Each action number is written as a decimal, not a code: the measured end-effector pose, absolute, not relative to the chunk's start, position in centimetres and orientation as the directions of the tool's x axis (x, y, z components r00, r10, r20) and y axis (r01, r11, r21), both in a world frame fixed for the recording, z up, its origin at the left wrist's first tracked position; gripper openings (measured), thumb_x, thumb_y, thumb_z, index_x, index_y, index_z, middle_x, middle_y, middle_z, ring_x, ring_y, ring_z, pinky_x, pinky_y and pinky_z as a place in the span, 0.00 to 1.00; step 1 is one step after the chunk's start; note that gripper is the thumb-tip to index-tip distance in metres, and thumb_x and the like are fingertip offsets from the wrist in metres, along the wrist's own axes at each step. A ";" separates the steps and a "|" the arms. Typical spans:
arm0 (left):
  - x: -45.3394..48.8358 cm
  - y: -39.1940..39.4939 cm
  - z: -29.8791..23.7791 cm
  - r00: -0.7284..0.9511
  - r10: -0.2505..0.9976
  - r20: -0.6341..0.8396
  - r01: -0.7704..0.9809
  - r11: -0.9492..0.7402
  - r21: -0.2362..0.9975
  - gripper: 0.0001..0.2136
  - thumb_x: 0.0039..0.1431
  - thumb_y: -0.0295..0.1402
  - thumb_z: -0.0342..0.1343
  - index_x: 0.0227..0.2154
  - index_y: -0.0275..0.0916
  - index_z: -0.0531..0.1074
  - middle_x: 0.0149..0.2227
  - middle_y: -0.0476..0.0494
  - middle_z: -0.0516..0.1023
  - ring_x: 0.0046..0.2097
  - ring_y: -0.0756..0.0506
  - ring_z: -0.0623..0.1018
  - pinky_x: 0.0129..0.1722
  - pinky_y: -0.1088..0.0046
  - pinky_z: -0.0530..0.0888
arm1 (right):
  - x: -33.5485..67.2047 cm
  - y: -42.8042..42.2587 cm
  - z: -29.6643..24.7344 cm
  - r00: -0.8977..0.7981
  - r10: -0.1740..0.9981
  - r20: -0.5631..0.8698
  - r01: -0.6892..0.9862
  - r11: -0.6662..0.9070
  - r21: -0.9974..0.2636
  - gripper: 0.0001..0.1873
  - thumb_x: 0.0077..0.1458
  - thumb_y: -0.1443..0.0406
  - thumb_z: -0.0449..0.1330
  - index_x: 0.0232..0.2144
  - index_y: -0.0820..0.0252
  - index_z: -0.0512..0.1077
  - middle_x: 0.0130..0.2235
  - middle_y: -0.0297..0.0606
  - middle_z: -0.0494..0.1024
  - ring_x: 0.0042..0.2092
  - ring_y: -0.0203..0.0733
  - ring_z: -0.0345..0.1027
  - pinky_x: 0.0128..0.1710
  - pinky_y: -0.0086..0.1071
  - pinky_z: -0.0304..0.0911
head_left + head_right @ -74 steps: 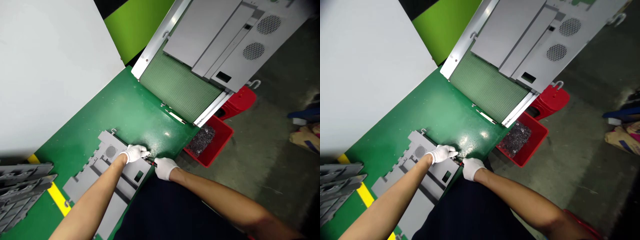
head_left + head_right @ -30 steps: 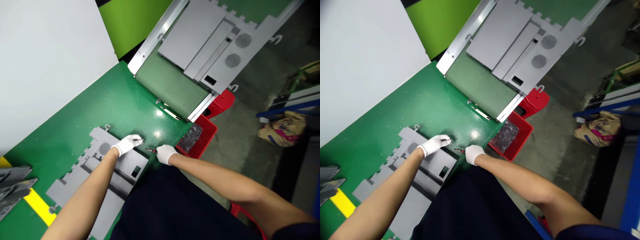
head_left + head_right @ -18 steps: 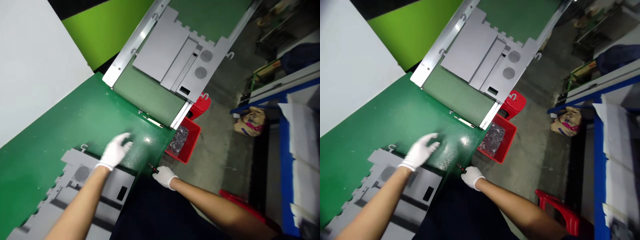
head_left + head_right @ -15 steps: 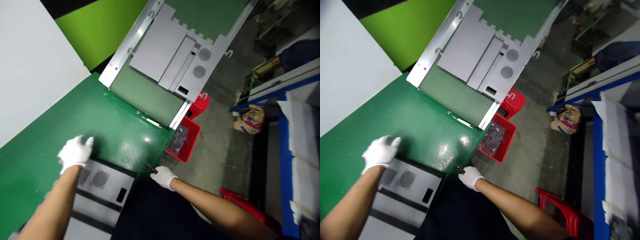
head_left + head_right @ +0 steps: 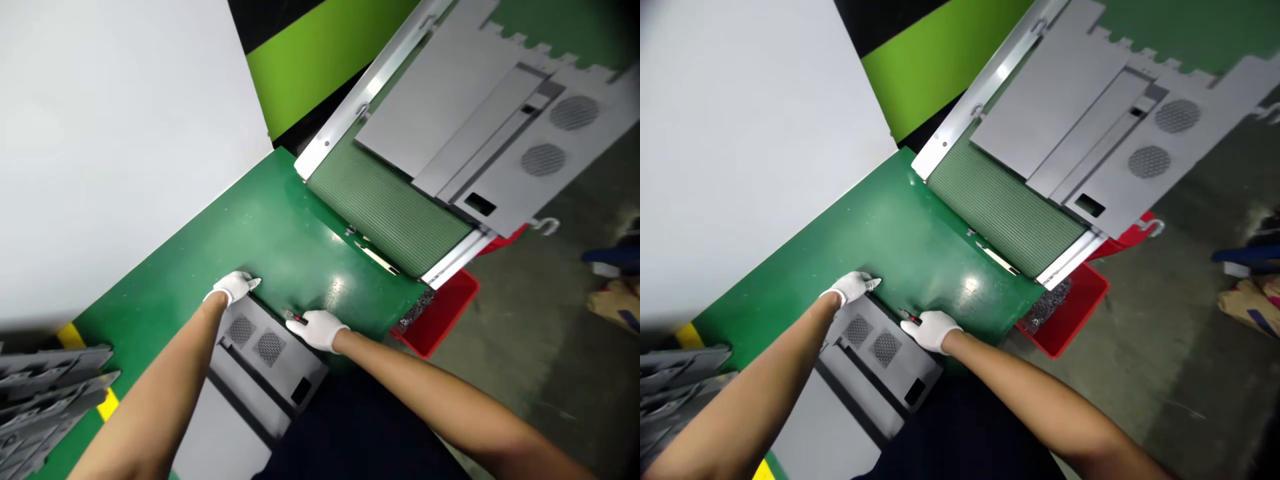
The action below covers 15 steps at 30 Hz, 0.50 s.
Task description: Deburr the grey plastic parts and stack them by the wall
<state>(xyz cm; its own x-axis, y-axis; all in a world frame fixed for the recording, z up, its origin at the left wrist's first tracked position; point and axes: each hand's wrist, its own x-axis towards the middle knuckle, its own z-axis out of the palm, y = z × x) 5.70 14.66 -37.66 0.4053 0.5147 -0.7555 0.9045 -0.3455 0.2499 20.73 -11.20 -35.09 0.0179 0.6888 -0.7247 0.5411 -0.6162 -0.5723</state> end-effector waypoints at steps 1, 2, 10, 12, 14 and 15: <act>5.2 14.6 -37.8 0.430 0.496 -0.754 0.898 -0.321 0.301 0.21 0.53 0.55 0.51 0.26 0.40 0.74 0.32 0.39 0.80 0.34 0.41 0.76 0.38 0.67 0.71 | 20.3 -9.6 -35.3 -0.003 0.690 -0.724 0.540 -0.608 -0.582 0.43 0.58 0.34 0.42 0.42 0.61 0.79 0.43 0.55 0.82 0.48 0.59 0.76 0.44 0.41 0.66; 4.7 14.5 -37.9 0.454 0.478 -0.752 0.889 -0.295 0.350 0.22 0.55 0.55 0.49 0.29 0.40 0.74 0.34 0.40 0.81 0.35 0.42 0.76 0.39 0.68 0.71 | 19.7 -8.1 -35.6 -0.018 0.691 -0.723 0.543 -0.600 -0.587 0.45 0.58 0.34 0.40 0.43 0.62 0.79 0.45 0.57 0.82 0.49 0.60 0.76 0.45 0.42 0.66; 2.2 15.1 -39.1 0.527 0.414 -0.742 0.842 -0.132 0.524 0.23 0.55 0.56 0.51 0.33 0.39 0.75 0.35 0.42 0.80 0.36 0.44 0.75 0.37 0.70 0.71 | 16.3 -1.0 -37.2 -0.077 0.676 -0.733 0.610 -0.549 -0.571 0.50 0.57 0.32 0.35 0.47 0.63 0.78 0.47 0.59 0.81 0.50 0.62 0.75 0.48 0.47 0.67; 2.0 15.3 -39.3 0.535 0.405 -0.741 0.833 -0.105 0.544 0.22 0.56 0.55 0.51 0.34 0.39 0.75 0.35 0.43 0.80 0.36 0.44 0.75 0.38 0.70 0.70 | 16.2 -0.7 -37.0 -0.059 0.679 -0.732 0.620 -0.549 -0.560 0.50 0.56 0.31 0.35 0.46 0.62 0.78 0.45 0.58 0.81 0.49 0.62 0.76 0.46 0.47 0.68; 1.9 15.2 -39.4 0.546 0.397 -0.738 0.822 -0.086 0.562 0.22 0.57 0.55 0.51 0.34 0.39 0.75 0.35 0.43 0.80 0.36 0.45 0.75 0.38 0.70 0.70 | 16.1 -0.6 -36.8 -0.036 0.679 -0.734 0.639 -0.549 -0.539 0.49 0.56 0.32 0.35 0.45 0.62 0.78 0.44 0.58 0.81 0.48 0.62 0.76 0.46 0.48 0.68; 1.8 15.2 -39.4 0.550 0.394 -0.736 0.818 -0.078 0.570 0.22 0.57 0.55 0.51 0.34 0.39 0.75 0.35 0.44 0.79 0.36 0.45 0.74 0.38 0.70 0.70 | 16.1 -0.5 -36.6 -0.028 0.678 -0.734 0.649 -0.547 -0.530 0.49 0.57 0.33 0.35 0.45 0.63 0.78 0.44 0.58 0.82 0.48 0.62 0.76 0.45 0.48 0.68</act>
